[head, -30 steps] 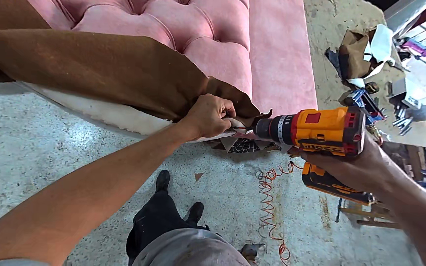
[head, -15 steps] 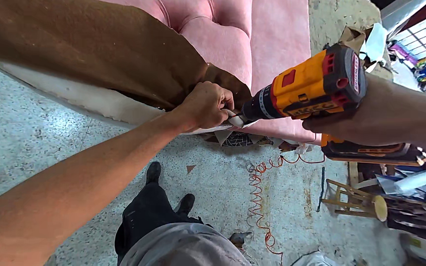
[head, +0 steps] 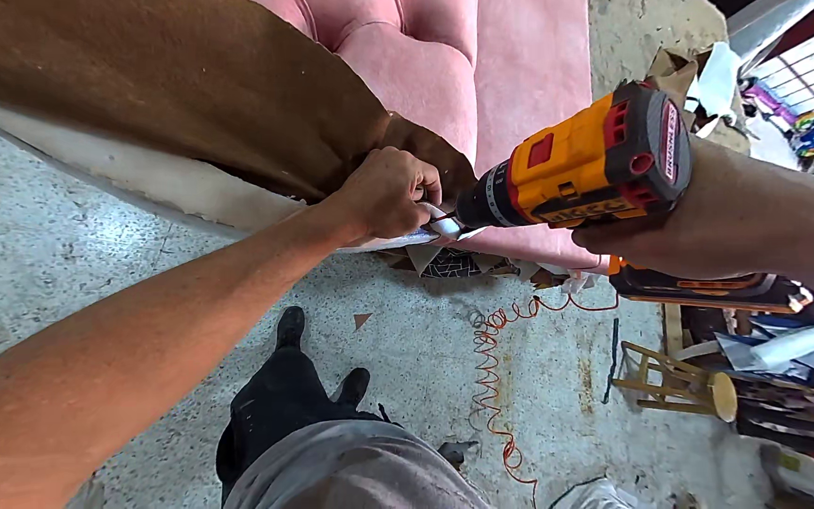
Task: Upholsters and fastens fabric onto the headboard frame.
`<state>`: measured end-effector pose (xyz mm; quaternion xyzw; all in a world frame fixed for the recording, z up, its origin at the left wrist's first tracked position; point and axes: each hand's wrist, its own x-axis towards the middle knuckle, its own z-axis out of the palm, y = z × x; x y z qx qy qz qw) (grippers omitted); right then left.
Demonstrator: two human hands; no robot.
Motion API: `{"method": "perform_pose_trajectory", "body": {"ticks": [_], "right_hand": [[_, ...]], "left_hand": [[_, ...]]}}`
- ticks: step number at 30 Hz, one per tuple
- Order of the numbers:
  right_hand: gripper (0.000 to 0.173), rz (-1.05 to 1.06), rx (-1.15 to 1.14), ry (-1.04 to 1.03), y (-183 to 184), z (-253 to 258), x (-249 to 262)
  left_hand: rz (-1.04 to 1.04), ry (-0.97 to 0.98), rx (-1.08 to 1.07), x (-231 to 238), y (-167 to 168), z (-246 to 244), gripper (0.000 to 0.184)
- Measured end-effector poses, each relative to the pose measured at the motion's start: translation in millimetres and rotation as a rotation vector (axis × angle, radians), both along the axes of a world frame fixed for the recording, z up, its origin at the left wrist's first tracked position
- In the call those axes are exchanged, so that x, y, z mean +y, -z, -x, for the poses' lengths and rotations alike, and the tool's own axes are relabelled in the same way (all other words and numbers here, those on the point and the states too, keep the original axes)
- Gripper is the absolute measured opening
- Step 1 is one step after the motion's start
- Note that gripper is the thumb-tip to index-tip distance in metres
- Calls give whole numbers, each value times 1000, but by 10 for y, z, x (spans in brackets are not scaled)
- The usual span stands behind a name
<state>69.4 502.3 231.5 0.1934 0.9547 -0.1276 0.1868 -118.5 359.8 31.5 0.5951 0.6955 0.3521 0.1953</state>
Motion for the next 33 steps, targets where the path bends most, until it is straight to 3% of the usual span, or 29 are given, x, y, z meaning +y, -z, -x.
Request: {"method": "perform_pose_trajectory", "body": {"ticks": [33], "right_hand": [[24, 62, 34, -69, 200, 108, 60]], "left_hand": [[61, 12, -24, -3, -86, -9, 1]]}}
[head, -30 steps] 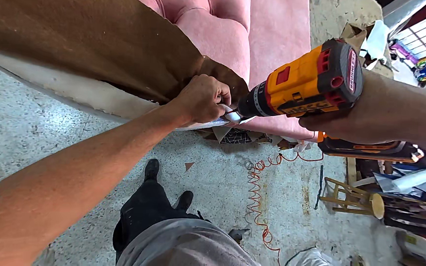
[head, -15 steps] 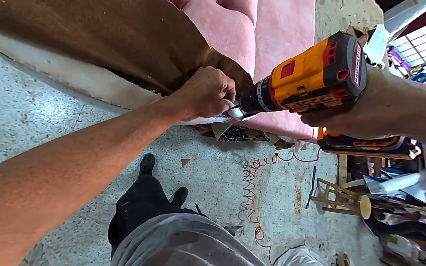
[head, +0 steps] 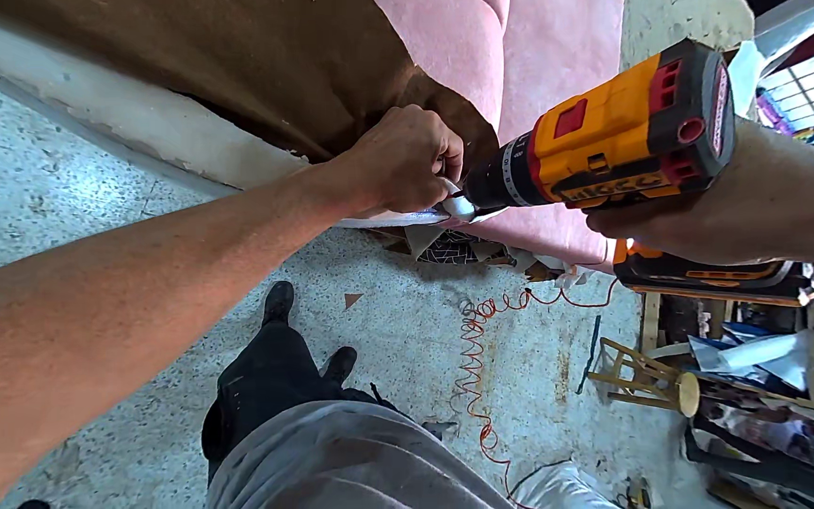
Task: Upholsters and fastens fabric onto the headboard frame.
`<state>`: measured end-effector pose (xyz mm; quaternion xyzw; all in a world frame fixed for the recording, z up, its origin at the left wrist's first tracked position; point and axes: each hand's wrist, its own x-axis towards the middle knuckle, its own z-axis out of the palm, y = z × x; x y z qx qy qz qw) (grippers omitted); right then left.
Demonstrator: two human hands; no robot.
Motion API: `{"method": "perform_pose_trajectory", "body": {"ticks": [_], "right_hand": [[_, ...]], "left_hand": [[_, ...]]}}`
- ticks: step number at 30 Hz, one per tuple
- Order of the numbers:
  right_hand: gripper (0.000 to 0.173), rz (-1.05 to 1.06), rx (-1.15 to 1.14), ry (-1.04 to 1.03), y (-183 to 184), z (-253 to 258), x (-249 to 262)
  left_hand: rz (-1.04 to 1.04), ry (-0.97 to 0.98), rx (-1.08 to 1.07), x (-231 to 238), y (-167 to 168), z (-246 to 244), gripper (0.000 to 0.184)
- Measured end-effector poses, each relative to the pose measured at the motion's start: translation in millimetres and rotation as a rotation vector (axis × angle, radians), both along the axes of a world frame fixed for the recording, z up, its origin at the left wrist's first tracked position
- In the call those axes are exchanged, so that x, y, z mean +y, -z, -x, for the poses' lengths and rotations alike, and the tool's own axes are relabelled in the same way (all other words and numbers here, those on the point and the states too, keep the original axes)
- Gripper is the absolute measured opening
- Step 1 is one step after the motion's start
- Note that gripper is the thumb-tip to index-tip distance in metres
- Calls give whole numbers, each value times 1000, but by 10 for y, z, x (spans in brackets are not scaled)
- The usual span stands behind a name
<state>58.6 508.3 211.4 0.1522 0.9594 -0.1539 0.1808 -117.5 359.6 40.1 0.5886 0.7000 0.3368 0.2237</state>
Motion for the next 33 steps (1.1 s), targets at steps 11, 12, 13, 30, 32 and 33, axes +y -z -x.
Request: {"method": "perform_pose_trajectory", "body": {"ticks": [11, 12, 13, 30, 32, 33], "right_hand": [[27, 44, -9, 1, 26, 74, 8], [28, 50, -9, 4, 30, 79, 12], [28, 52, -12, -1, 33, 88, 17], [22, -101, -83, -152, 91, 171, 226], [25, -178, -51, -292, 91, 145, 306], [24, -181, -51, -300, 61, 146, 294]], "left_hand": [[-25, 18, 18, -10, -20, 3, 3], [-25, 22, 20, -11, -24, 3, 2], [-21, 24, 23, -15, -28, 5, 2], [42, 56, 49, -23, -81, 26, 4], [65, 60, 38, -29, -111, 31, 6], [63, 65, 35, -19, -131, 40, 6]]}}
